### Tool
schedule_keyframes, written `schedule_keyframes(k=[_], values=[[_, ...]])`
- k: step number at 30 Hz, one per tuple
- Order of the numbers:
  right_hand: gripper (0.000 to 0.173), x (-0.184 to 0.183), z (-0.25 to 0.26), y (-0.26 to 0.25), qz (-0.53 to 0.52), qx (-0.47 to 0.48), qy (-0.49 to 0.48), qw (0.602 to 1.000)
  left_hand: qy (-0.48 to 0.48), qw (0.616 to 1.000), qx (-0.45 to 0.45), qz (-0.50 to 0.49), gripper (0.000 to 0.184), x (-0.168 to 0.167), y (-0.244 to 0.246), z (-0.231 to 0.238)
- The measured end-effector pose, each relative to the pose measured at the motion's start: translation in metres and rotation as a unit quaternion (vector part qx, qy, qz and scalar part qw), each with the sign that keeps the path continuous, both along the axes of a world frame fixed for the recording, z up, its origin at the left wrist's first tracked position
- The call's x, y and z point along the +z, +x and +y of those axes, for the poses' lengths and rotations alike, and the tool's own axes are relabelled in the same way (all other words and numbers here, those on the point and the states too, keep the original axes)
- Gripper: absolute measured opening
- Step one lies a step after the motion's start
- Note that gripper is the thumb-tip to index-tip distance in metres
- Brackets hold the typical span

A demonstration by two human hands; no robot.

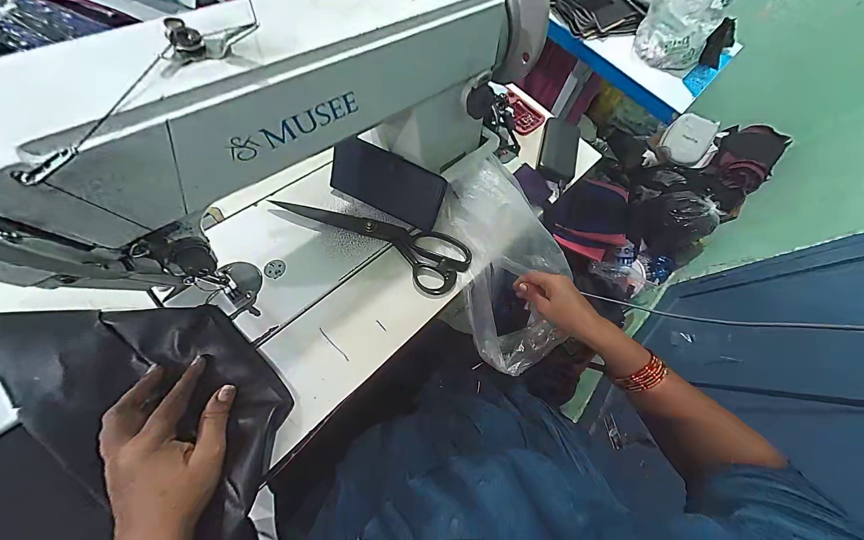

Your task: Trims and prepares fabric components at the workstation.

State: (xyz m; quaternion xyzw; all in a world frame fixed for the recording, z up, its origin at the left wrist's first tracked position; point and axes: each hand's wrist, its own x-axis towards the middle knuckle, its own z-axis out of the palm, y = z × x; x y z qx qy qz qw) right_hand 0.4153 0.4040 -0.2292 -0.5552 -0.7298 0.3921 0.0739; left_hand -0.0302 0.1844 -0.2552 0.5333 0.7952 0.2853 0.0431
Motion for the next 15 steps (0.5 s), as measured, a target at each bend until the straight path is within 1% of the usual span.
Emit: schedule_keyframes(k=[2,3,5,6,9,10,11,14,15], values=[[0.027,0.005,0.004,-0.01,-0.085,0.05,-0.021,0.995,-0.001,1.0,0.003,0.0,0.062,0.001,0.001,0.0],[0.027,0.003,0.004,-0.017,-0.137,0.089,-0.034,0.986,0.004,1.0,0.001,0.001,0.061,0.0,0.0,0.0],[0.026,-0.007,0.003,-0.03,-0.245,0.163,-0.069,0.953,0.007,1.0,-0.003,0.004,0.061,0.001,0.001,0.001],[0.027,-0.013,0.001,-0.036,-0.285,0.183,-0.085,0.937,0.008,1.0,-0.003,0.007,0.061,0.002,0.002,0.001],[0.031,-0.026,-0.007,-0.045,-0.363,0.181,-0.124,0.906,0.014,1.0,-0.006,0.016,0.062,0.002,0.003,0.002],[0.03,-0.027,-0.01,-0.044,-0.369,0.174,-0.13,0.904,0.015,1.0,-0.006,0.017,0.062,0.002,0.002,0.002],[0.029,-0.028,-0.011,-0.041,-0.356,0.165,-0.13,0.911,0.016,1.0,-0.005,0.016,0.062,0.001,0.002,0.002],[0.032,-0.023,-0.01,-0.022,-0.279,0.138,-0.111,0.944,0.012,1.0,-0.007,0.014,0.062,0.001,0.001,0.001],[0.033,-0.019,-0.006,-0.018,-0.262,0.129,-0.123,0.948,0.011,1.0,-0.009,0.014,0.061,0.001,0.0,0.0]])
